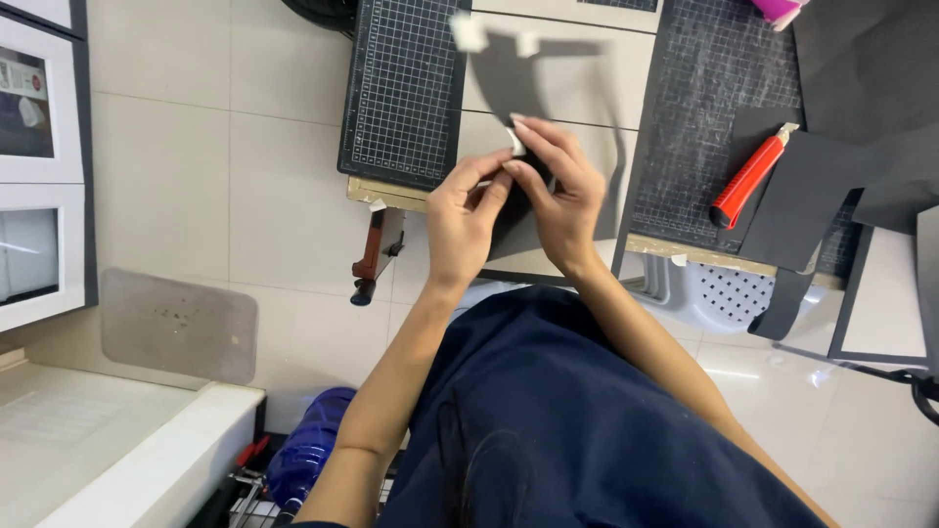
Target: Applying adhesive tape to the corners of black cardstock frames and attaching them to a white backing board.
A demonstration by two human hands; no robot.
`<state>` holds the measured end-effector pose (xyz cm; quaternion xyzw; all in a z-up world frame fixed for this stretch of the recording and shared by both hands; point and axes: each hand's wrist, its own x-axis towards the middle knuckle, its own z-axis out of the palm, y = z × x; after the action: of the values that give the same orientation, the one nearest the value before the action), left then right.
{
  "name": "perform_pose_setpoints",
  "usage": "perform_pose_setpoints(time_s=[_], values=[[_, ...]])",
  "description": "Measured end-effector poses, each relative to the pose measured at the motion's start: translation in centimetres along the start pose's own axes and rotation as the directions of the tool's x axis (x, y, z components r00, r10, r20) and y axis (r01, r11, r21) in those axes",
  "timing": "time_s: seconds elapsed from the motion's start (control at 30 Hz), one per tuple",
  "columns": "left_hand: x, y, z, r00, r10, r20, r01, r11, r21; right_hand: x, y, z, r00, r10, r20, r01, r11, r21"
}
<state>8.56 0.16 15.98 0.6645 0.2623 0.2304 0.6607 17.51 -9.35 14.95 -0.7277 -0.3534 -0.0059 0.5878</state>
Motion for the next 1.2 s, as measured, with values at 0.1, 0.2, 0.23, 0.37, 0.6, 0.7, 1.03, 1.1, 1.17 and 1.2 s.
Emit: perform_pose_setpoints(time_s=[0.1,0.2,0.23,0.37,0.6,0.7,1.03,1.1,1.17,1.2], values=[[-0.5,2.9,-0.2,0.987,0.156,0.025,-0.158,0.985,0.070,0.2,-2.4,-1.0,0.999,-0.039,-0.035,0.042,0.997,0.063],[-1.1,4.7,-0.1,0.967,0.248,0.058,-0.254,0.956,0.149,0.1,-3.9,-1.8,0.990,-0.113,-0.088,0.115,0.993,0.013],[-1.4,4.9,0.0,0.963,0.264,0.050,-0.268,0.951,0.154,0.1,-4.1,-1.9,0.980,-0.170,-0.103,0.167,0.985,-0.042],[-2.4,5.2,0.8,0.966,0.260,0.006,-0.259,0.959,0.115,0.0,-4.8,-2.9,0.948,-0.308,-0.082,0.289,0.938,-0.189],[-3.7,6.2,2.1,0.933,0.353,-0.063,-0.333,0.918,0.218,0.1,-6.1,-4.2,0.895,-0.445,-0.016,0.412,0.842,-0.349],[-4.2,6.7,2.5,0.917,0.392,-0.075,-0.363,0.898,0.249,-0.2,-6.2,-4.7,0.889,-0.458,-0.007,0.424,0.829,-0.366],[-4.5,7.7,2.0,0.974,0.225,0.041,-0.228,0.966,0.124,0.3,-6.7,-7.3,0.954,-0.298,0.020,0.294,0.926,-0.237],[-4.3,8.1,1.7,0.978,0.193,0.072,-0.201,0.972,0.118,0.8,-6.4,-7.8,0.957,-0.290,0.013,0.284,0.927,-0.245],[-4.2,8.3,1.5,0.985,0.143,0.093,-0.154,0.979,0.134,1.3,-6.5,-8.2,0.964,-0.266,0.016,0.263,0.942,-0.210],[-4.0,8.0,1.3,0.984,0.144,0.104,-0.157,0.979,0.132,1.6,-6.6,-8.2,0.964,-0.264,0.008,0.259,0.941,-0.217]])
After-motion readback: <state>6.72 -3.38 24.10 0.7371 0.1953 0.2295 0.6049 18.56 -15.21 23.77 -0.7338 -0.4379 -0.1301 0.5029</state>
